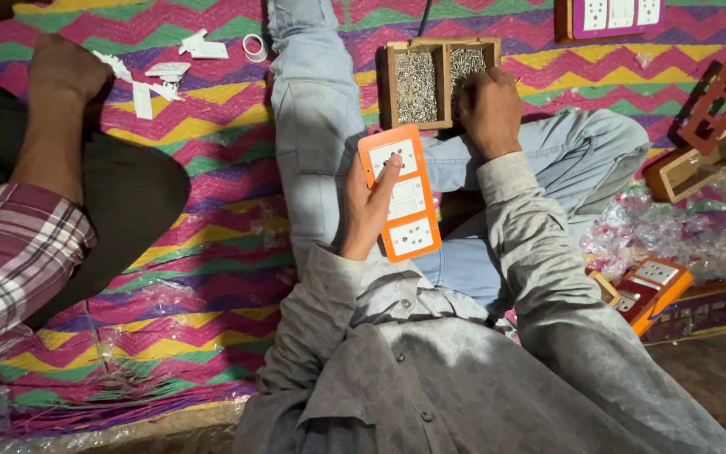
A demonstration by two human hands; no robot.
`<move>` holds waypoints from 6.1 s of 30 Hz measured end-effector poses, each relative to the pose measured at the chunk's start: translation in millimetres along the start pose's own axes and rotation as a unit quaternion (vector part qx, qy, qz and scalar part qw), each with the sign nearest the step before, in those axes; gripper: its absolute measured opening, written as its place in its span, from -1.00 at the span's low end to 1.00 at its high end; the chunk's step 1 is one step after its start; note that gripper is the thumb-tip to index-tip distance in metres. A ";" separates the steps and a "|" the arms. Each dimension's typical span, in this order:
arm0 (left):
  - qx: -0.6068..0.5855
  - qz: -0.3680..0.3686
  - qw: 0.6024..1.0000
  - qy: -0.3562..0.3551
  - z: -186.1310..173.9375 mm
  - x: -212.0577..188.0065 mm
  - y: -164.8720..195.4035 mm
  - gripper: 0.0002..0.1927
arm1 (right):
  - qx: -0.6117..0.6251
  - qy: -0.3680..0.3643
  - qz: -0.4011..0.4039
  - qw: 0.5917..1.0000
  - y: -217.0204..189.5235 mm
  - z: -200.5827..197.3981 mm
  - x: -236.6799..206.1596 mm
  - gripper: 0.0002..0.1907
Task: The person sits on a mat and assembles an orange electrical switchboard by inserting white switch modules and securing them with screws. They repeatedly pick screws from a wooden box and tighten them into the board while holding it in their lap.
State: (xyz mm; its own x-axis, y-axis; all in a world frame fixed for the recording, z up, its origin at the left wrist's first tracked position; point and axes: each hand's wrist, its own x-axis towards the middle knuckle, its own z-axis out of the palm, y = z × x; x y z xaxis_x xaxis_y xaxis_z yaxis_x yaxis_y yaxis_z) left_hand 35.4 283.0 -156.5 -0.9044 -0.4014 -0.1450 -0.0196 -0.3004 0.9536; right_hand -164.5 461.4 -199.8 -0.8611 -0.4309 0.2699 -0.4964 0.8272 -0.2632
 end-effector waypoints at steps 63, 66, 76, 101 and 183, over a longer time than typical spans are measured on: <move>0.082 0.120 0.989 0.037 7.8 2.8 20.2 -0.68 | 0.695 -0.107 0.209 0.680 -104.9 -30.1 -95.2 -0.74; 0.115 0.109 0.985 0.072 4.8 4.1 21.4 -0.66 | 0.653 -0.201 0.192 0.704 -113.8 -52.1 -107.7 -0.64; 0.293 0.317 0.901 0.050 -1.7 -5.3 51.0 -0.27 | 0.597 -0.197 0.194 0.753 -112.2 -90.3 -117.1 -0.50; 0.362 0.405 0.815 -0.200 -7.8 -13.6 31.3 0.06 | 0.480 -0.529 0.017 0.699 -19.8 -165.7 -56.1 -0.37; -0.470 -0.183 0.860 -0.083 -25.5 13.7 2.8 -0.15 | 0.500 -0.047 0.058 0.863 -74.3 -8.2 -2.8 -0.94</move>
State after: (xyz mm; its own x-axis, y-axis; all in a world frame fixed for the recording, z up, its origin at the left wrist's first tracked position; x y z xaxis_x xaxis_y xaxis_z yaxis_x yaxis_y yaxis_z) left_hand 33.8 254.6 -162.6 -0.9609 -0.0252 -0.2757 -0.0339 -0.9777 0.2072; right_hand -124.3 404.1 -173.4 -0.8934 -0.4316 0.1247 -0.2130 0.1625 -0.9634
